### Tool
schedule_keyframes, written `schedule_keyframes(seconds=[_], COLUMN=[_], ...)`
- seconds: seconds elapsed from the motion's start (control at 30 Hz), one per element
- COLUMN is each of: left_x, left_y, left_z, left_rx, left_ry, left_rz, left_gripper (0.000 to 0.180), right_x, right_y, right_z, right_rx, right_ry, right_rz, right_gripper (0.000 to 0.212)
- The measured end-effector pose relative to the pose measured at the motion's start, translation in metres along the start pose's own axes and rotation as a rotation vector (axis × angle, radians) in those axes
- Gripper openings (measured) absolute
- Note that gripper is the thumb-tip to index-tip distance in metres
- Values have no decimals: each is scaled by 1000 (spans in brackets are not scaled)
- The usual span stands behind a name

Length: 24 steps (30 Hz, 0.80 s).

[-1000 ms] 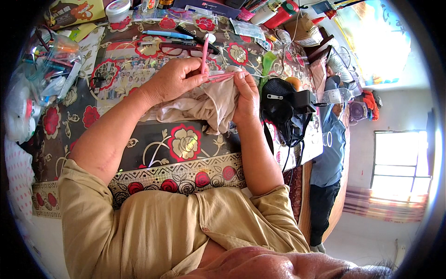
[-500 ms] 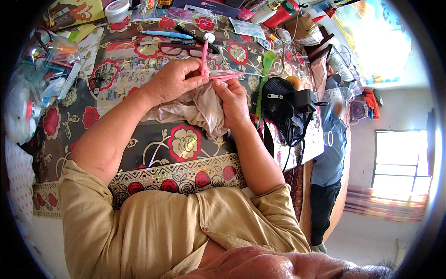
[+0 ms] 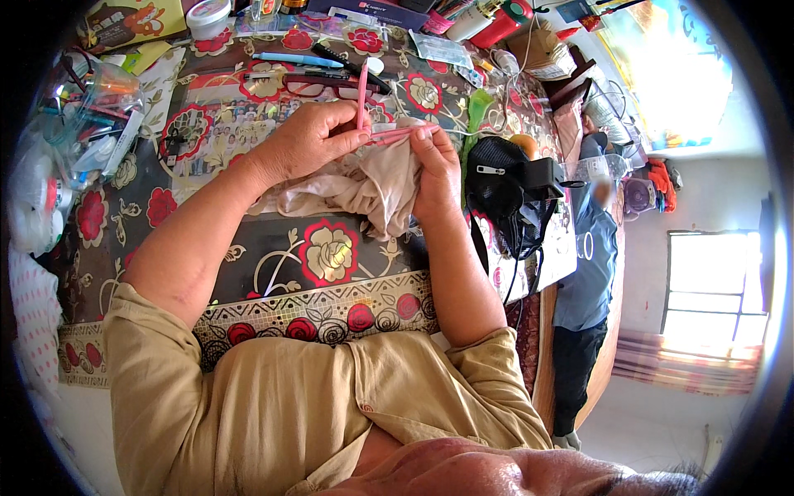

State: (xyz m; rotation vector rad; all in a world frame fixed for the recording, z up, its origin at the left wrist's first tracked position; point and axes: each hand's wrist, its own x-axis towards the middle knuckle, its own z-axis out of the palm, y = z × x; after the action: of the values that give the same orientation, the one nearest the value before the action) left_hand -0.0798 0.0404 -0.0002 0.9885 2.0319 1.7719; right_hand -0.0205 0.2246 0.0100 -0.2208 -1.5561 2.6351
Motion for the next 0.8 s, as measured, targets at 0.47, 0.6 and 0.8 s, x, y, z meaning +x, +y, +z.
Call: schedule_keyframes(seconds=[0.47,0.6,0.8], left_x=[0,-1,0], left_y=[3,1,-2], left_z=[-2,-3,-2], left_rx=[-246,-276,-243], left_ry=[-60,-83,-67], left_rz=[-234,-214,-170], left_gripper=[17,17,16], right_x=[3,0,-2], right_y=[6,4,14], right_z=[-1,2,2], right_rx=[26,9,-49], right_ry=[10,-69,-90], right_rz=[15,73,99], right_gripper=[12,12,16])
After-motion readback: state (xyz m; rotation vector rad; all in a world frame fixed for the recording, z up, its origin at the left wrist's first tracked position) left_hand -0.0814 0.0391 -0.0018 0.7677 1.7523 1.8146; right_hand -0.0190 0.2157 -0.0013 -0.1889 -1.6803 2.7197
